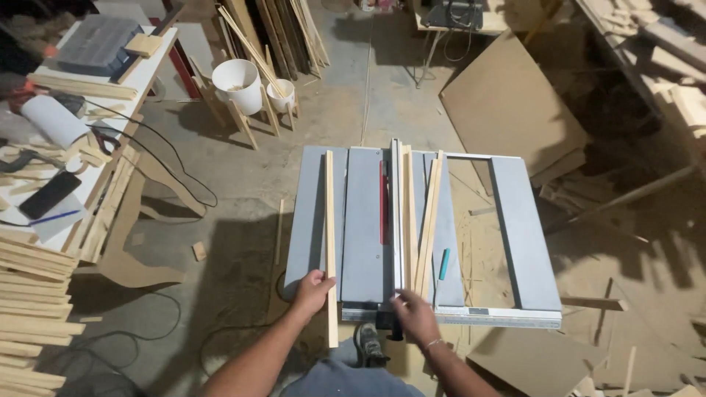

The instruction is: The person is handling, aligning, and organizing thin wooden strips on a table saw in a workshop.

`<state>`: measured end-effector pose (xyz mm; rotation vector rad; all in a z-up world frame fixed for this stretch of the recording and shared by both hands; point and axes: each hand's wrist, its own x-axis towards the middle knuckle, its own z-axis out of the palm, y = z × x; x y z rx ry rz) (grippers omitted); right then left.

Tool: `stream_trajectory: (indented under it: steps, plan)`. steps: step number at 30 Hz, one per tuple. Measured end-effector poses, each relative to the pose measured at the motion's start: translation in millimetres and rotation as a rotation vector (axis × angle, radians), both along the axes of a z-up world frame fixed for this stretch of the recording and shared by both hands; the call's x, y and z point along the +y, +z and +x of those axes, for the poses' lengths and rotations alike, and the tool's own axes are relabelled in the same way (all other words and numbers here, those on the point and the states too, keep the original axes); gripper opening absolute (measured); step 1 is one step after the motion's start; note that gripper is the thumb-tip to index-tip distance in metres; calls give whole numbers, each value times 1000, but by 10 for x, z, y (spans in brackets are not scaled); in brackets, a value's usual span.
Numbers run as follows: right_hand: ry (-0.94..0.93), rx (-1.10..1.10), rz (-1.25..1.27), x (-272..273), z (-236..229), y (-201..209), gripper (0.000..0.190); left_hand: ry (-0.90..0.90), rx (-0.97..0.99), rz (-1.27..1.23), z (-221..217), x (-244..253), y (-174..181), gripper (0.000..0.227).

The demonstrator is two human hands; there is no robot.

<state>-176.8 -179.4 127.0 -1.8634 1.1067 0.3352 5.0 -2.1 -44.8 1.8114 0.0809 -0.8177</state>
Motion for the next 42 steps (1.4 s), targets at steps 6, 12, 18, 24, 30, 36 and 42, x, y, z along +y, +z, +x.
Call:
stream_trajectory:
  steps: [6, 12, 18, 24, 30, 36, 42]
  plan:
    - [125, -217, 647, 648, -140, -26, 50, -23, 193, -146, -303, -108, 893, 18]
    - [-65, -416, 1105, 827, -389, -124, 44, 46, 300, -289, -515, -38, 1803, 43]
    - [-346, -718, 1147, 794, -900, -414, 48, 50, 455, -525, -376, -165, 1633, 33]
    - [-309, -987, 860, 1056, -1040, 685, 75, 128, 492, -577, -322, -345, 1664, 27]
    - [-101, -1128, 449, 1003, -1011, 1107, 72, 118, 550, -639, -592, -256, 2077, 40]
    - [-34, -1055, 365, 1091, -1122, 1398, 72, 68, 523, -692, -787, -287, 2015, 46]
    - [-97, -1068, 431, 1128, -1549, 1419, 72, 128, 523, -608, -1165, -210, 2243, 46]
